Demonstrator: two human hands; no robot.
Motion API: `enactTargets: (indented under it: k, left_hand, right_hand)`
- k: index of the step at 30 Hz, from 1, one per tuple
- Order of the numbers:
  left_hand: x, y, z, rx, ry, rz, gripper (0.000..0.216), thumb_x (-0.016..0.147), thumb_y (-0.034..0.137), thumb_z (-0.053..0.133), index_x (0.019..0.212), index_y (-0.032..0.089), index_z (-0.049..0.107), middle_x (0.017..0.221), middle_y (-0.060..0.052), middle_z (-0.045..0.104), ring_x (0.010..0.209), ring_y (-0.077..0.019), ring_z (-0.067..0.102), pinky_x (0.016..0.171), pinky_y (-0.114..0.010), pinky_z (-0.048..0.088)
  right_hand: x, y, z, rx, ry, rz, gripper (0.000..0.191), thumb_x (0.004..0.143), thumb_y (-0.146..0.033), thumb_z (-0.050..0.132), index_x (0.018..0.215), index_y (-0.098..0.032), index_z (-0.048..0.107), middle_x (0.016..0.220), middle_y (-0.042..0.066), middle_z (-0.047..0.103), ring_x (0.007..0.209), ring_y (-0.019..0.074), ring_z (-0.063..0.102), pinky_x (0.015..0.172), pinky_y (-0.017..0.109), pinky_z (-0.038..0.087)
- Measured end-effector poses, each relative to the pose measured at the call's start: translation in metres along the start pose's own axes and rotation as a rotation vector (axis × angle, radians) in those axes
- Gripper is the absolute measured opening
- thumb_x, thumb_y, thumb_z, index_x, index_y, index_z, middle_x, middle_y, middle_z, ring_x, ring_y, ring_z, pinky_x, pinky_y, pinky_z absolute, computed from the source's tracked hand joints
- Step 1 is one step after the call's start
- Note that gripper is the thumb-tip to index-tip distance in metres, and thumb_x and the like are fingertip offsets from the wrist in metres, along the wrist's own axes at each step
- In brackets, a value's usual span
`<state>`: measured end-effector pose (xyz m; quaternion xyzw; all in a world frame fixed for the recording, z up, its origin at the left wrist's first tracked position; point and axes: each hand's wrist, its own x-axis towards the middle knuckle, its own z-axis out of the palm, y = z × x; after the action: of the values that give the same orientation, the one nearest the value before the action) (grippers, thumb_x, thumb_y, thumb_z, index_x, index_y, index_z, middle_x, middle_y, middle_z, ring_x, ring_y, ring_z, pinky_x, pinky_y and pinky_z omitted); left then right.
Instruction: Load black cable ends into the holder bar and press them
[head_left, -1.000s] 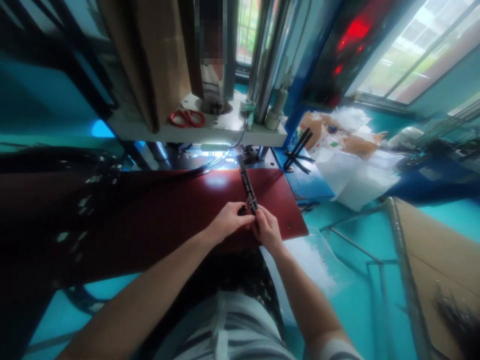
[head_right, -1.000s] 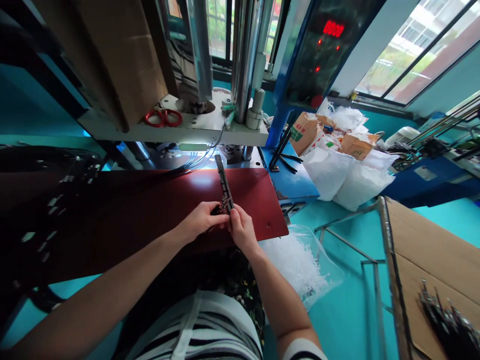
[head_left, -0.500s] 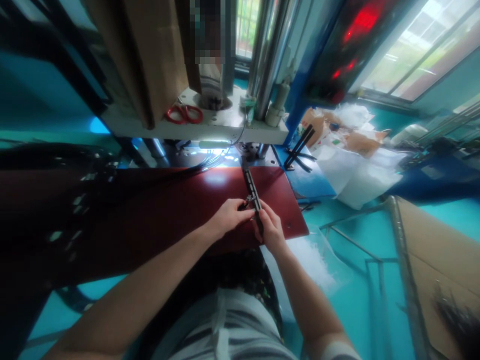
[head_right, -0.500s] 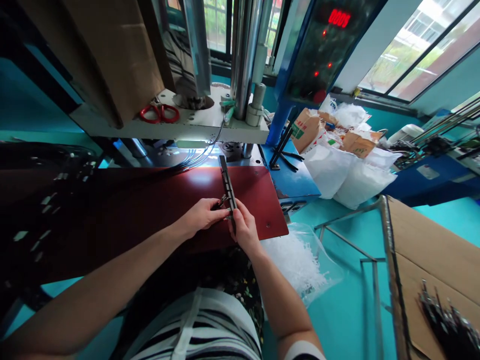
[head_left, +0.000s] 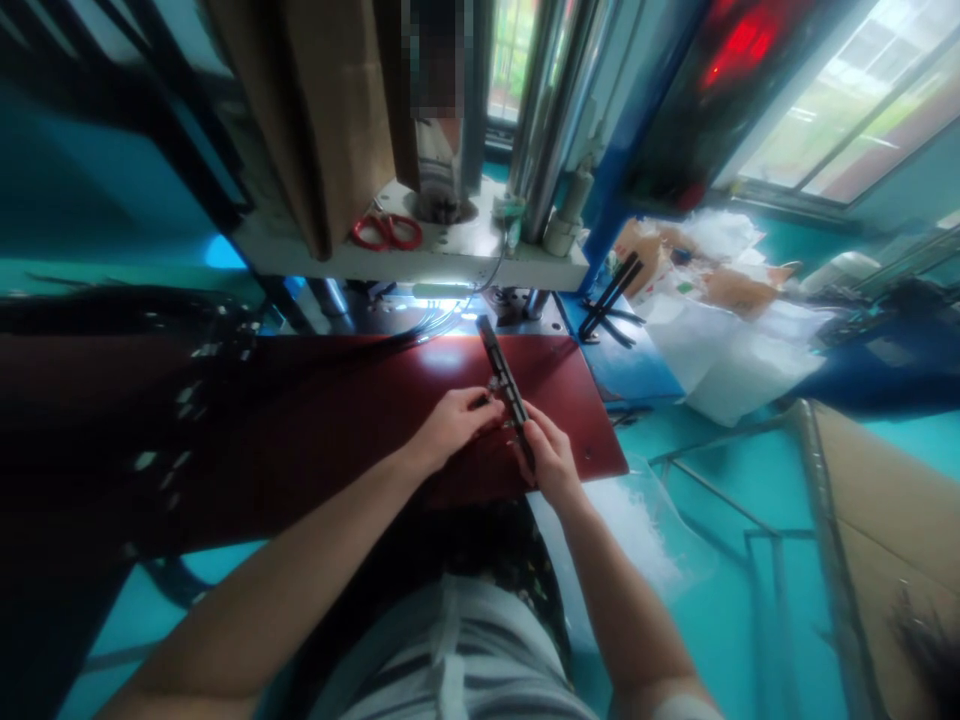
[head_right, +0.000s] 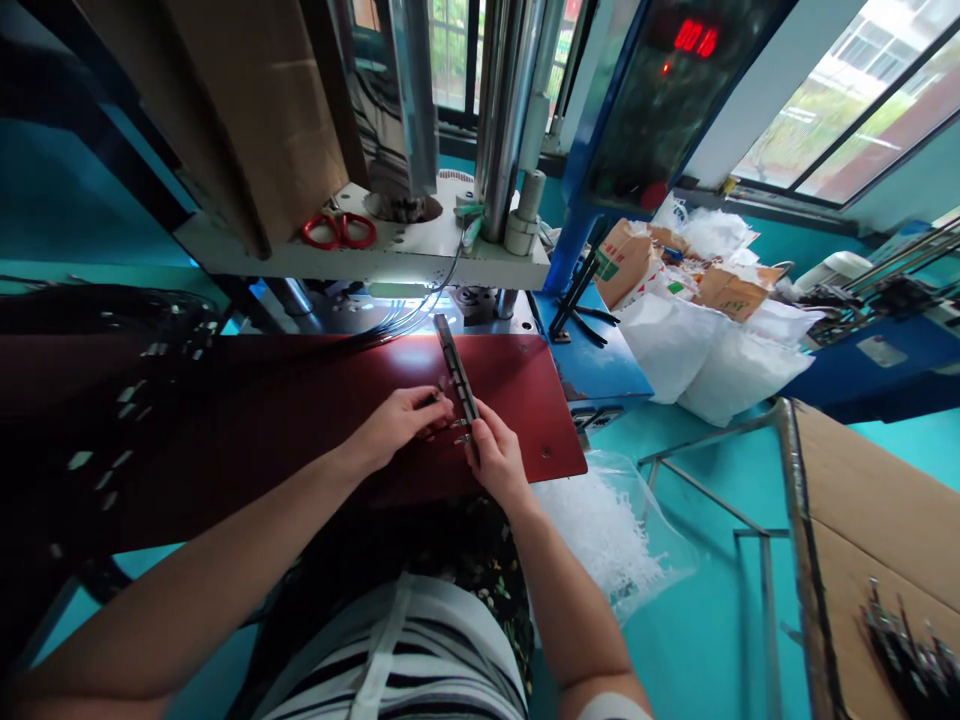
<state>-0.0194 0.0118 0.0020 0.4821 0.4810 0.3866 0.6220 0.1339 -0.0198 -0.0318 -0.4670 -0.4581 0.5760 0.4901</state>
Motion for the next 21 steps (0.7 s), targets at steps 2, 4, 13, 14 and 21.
enactTargets:
  k: [2, 4, 13, 14, 21]
  left_hand:
    - [0.002, 0.002, -0.008, -0.139, 0.005, -0.046, 0.027, 0.071, 0.039, 0.063, 0.07, 0.015, 0.049, 0.05, 0.006, 0.043, 0.039, -0.0043, 0.036, 0.037, -0.016, 0.026]
    - [0.005, 0.002, -0.015, -0.27, -0.099, -0.135, 0.028, 0.073, 0.041, 0.06, 0.072, 0.016, 0.048, 0.048, 0.008, 0.036, 0.036, -0.0036, 0.03, 0.035, -0.016, 0.02]
    - [0.001, -0.001, -0.001, -0.027, -0.039, -0.105, 0.018, 0.069, 0.027, 0.06, 0.065, 0.014, 0.047, 0.052, 0.005, 0.044, 0.038, -0.0026, 0.033, 0.034, -0.015, 0.019]
    - [0.001, 0.0, 0.0, -0.008, -0.055, -0.11, 0.018, 0.068, 0.027, 0.061, 0.066, 0.014, 0.049, 0.051, 0.005, 0.044, 0.037, -0.0028, 0.034, 0.033, -0.015, 0.019]
    - [0.006, 0.003, 0.002, 0.004, -0.063, -0.184, 0.016, 0.062, 0.025, 0.063, 0.06, 0.014, 0.052, 0.044, 0.006, 0.04, 0.033, -0.003, 0.029, 0.033, -0.019, 0.013]
  right_hand:
    - [-0.001, -0.002, 0.0, 0.05, 0.015, 0.022, 0.056, 0.079, -0.049, 0.053, 0.124, -0.015, 0.05, 0.044, -0.008, 0.045, 0.029, 0.0055, 0.031, 0.027, 0.017, 0.024]
    - [-0.001, -0.003, 0.0, 0.072, 0.013, 0.034, 0.06, 0.08, -0.049, 0.053, 0.127, -0.014, 0.046, 0.04, -0.01, 0.041, 0.027, 0.0056, 0.029, 0.025, 0.017, 0.023]
    - [-0.001, 0.001, 0.003, 0.058, 0.048, 0.045, 0.054, 0.075, -0.049, 0.058, 0.118, -0.017, 0.057, 0.046, -0.007, 0.046, 0.033, 0.0056, 0.035, 0.03, 0.018, 0.028]
    - [-0.001, 0.0, 0.003, 0.053, 0.037, 0.044, 0.052, 0.075, -0.049, 0.058, 0.117, -0.018, 0.057, 0.046, -0.006, 0.046, 0.033, 0.0058, 0.035, 0.031, 0.019, 0.028]
    - [-0.001, -0.001, 0.0, 0.003, -0.004, 0.047, 0.049, 0.077, -0.049, 0.054, 0.118, -0.022, 0.056, 0.057, -0.003, 0.053, 0.036, 0.0068, 0.035, 0.034, 0.021, 0.028]
